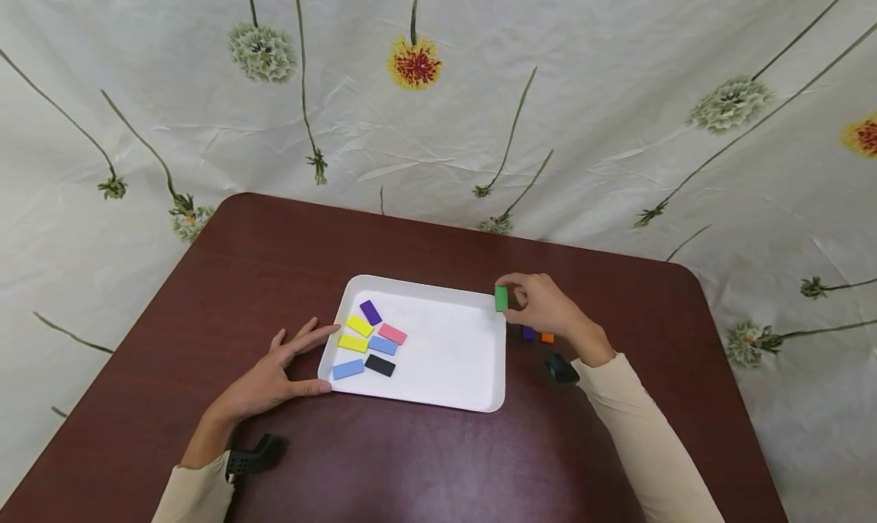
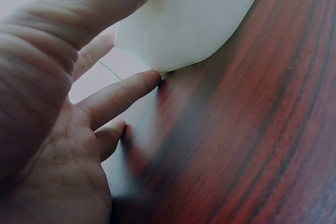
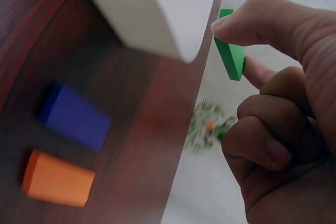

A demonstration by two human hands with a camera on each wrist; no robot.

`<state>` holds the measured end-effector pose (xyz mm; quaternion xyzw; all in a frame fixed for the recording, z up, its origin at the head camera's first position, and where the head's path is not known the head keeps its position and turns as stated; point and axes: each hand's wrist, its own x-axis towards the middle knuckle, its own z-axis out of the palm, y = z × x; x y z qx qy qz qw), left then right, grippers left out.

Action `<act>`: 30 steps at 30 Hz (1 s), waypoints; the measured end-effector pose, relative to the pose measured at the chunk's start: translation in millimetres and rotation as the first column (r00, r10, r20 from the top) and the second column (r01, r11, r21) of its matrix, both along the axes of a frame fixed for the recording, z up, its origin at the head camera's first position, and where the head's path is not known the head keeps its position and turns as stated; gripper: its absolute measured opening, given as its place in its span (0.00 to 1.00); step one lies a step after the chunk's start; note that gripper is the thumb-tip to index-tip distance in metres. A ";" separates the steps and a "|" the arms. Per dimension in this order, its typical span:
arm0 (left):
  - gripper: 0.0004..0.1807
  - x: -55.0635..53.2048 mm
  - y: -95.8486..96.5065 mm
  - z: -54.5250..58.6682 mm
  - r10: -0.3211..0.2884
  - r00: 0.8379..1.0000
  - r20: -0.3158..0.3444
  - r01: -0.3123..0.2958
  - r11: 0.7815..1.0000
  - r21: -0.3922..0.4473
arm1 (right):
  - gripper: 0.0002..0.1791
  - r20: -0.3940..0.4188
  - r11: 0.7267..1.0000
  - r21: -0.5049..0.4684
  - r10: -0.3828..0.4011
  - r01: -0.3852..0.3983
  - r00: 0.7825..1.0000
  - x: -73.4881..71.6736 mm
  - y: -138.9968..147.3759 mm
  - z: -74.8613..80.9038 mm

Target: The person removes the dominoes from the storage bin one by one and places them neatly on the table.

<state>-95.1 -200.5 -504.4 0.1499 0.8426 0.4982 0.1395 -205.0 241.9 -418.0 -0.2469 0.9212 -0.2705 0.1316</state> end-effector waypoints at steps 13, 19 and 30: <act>0.47 -0.4 -0.3 -0.9 0.004 1.000 -0.005 -0.004 1.000 0.011 | 0.25 0.017 0.994 0.026 -0.105 0.105 0.994 13.4 55.3 -16.5; 0.46 -0.5 0.0 -0.5 0.001 1.000 -0.006 -0.001 1.000 0.013 | 0.25 0.042 0.986 0.023 -0.167 0.166 0.985 24.2 77.6 -29.0; 0.46 -0.1 -0.6 -0.4 -0.002 1.000 -0.009 0.002 1.000 0.020 | 0.24 0.098 0.982 0.032 -0.189 0.187 0.977 32.4 98.5 -40.5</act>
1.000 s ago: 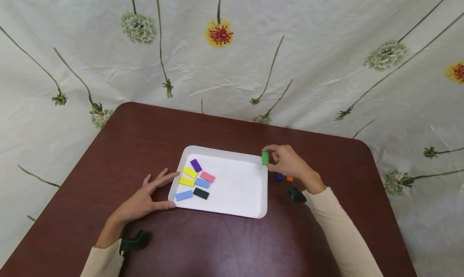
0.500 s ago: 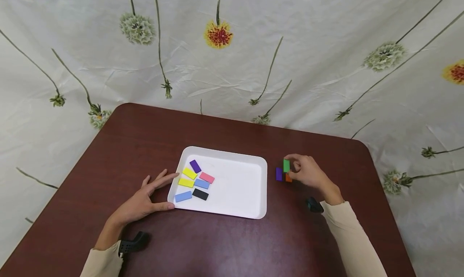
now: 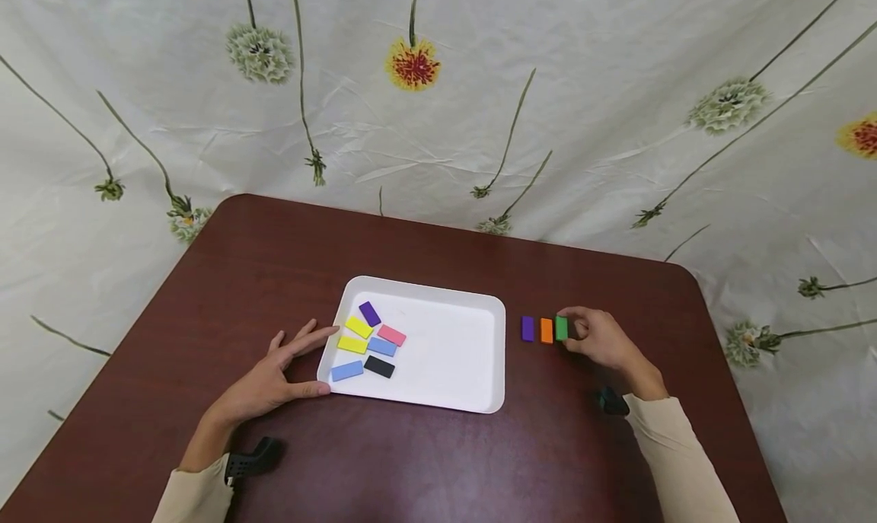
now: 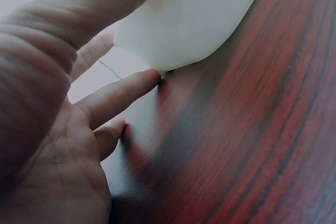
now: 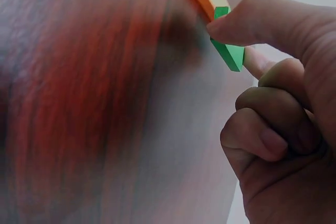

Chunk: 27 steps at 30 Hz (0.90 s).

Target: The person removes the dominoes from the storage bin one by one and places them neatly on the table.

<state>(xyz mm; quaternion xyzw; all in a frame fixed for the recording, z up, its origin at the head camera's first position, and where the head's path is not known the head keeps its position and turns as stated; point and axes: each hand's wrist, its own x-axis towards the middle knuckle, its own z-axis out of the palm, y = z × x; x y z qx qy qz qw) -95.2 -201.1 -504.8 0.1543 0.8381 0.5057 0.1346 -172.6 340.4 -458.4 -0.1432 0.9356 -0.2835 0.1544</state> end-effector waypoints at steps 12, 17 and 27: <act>0.47 -0.2 1.0 0.7 0.000 1.000 -0.003 0.000 1.000 0.005 | 0.25 0.014 1.000 -0.002 -0.012 0.012 1.000 2.6 5.4 -7.7; 0.47 -0.3 1.3 0.4 0.001 1.000 -0.005 -0.001 1.000 0.005 | 0.25 0.024 1.000 -0.005 -0.025 0.025 0.999 3.3 6.2 -8.1; 0.46 0.8 1.2 -0.3 0.006 1.000 -0.004 -0.006 1.000 0.007 | 0.27 0.030 0.999 -0.013 -0.036 0.037 0.999 5.9 7.3 -7.4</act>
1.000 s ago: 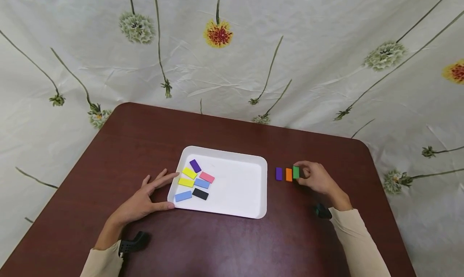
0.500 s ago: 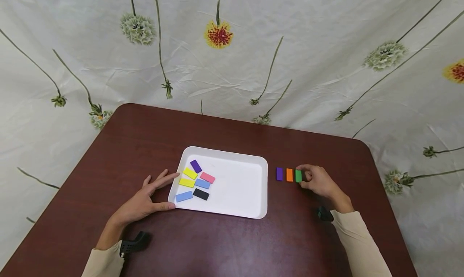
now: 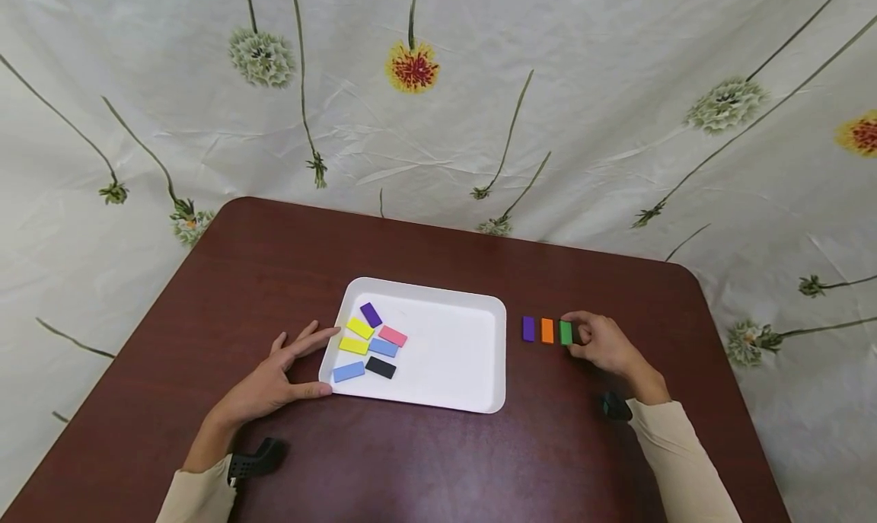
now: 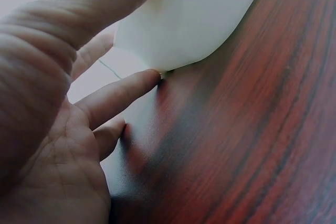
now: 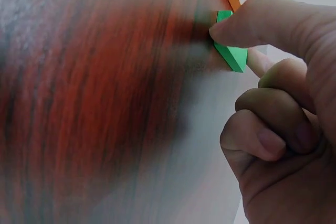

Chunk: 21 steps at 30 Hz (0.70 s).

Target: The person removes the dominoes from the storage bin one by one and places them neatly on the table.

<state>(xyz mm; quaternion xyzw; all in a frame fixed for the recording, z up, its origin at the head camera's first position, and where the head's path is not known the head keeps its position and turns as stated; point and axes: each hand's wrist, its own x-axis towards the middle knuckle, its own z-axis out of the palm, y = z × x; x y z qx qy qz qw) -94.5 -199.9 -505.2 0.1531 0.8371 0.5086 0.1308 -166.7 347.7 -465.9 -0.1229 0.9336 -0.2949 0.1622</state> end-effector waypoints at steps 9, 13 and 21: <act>0.47 -0.3 0.0 -0.6 0.003 1.000 0.003 -0.003 1.000 -0.009 | 0.29 -0.015 1.000 -0.015 0.012 -0.013 1.000 2.4 -0.6 2.7; 0.47 -0.7 0.6 -0.1 0.001 1.000 0.005 -0.001 1.000 -0.012 | 0.28 -0.047 1.000 -0.008 0.018 -0.018 0.999 2.5 -1.5 5.3; 0.47 0.1 0.4 1.5 0.004 1.000 0.010 -0.004 1.000 -0.012 | 0.21 -0.091 0.998 -0.039 0.052 -0.055 0.995 -0.5 -13.6 11.3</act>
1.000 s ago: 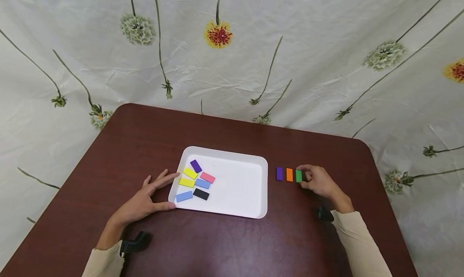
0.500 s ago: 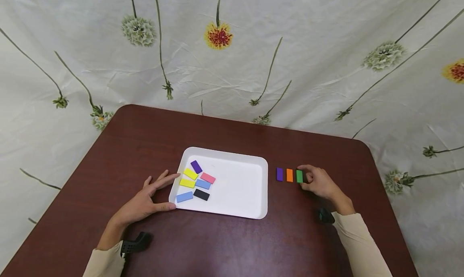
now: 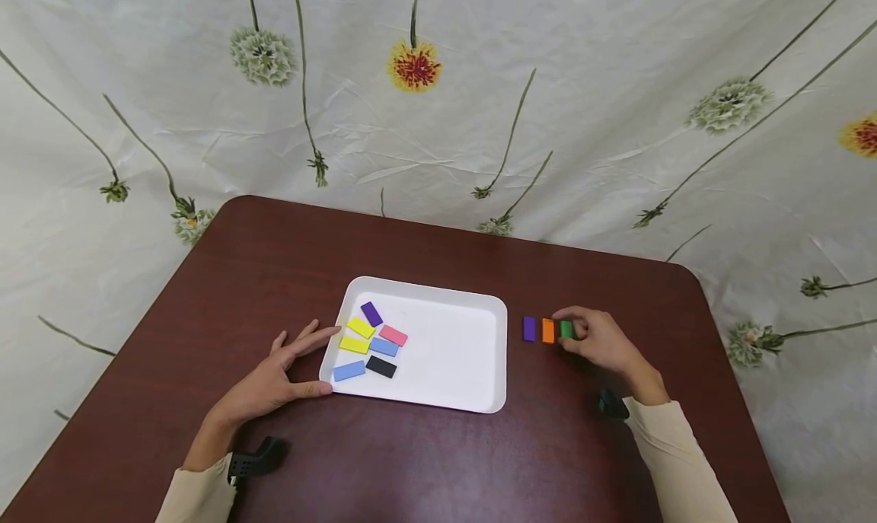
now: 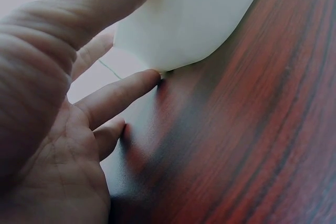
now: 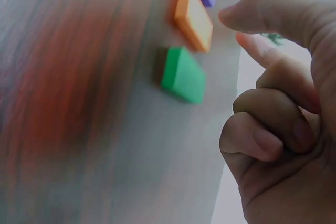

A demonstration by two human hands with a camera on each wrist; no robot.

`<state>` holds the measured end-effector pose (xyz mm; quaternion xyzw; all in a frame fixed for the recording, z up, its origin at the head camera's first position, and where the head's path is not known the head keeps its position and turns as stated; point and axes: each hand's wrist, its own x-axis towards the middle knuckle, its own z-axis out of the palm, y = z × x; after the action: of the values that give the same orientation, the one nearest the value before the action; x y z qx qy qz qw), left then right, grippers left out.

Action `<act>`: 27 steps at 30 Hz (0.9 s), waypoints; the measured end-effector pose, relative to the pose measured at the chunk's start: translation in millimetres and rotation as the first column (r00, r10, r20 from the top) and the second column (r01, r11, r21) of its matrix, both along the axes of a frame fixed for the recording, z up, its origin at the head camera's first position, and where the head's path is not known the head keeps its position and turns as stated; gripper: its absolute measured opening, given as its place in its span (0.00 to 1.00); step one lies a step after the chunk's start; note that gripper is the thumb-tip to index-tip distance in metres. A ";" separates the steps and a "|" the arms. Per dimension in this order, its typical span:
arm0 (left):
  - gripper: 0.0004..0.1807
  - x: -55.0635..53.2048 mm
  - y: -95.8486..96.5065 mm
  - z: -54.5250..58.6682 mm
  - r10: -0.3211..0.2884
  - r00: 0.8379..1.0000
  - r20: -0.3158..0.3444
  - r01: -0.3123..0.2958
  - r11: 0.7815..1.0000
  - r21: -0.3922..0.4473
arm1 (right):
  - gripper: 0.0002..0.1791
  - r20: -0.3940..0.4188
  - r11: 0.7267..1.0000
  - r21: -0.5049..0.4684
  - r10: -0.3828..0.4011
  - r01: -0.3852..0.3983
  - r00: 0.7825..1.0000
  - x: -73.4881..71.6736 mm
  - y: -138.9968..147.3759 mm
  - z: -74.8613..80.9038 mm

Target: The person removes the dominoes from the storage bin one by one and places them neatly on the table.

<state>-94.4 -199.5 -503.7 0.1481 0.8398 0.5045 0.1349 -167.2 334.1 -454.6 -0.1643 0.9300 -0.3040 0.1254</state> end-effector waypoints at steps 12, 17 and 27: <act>0.46 -0.3 0.6 -0.3 -0.012 1.000 -0.028 0.012 1.000 0.016 | 0.17 -0.051 0.993 -0.014 0.117 -0.117 0.992 -4.3 -40.8 21.5; 0.46 0.7 0.2 0.8 -0.017 0.999 -0.035 0.018 1.000 0.019 | 0.18 -0.043 0.984 -0.027 0.172 -0.173 0.984 -4.6 -63.5 30.5; 0.46 0.7 -0.5 0.3 -0.011 1.000 -0.029 0.012 1.000 0.022 | 0.16 -0.013 0.957 -0.016 0.290 -0.291 0.957 -15.0 -109.1 39.0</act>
<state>-93.7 -200.0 -503.4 0.1617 0.8352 0.5109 0.1239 -182.2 225.0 -415.6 -0.3019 0.8937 -0.2896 0.1621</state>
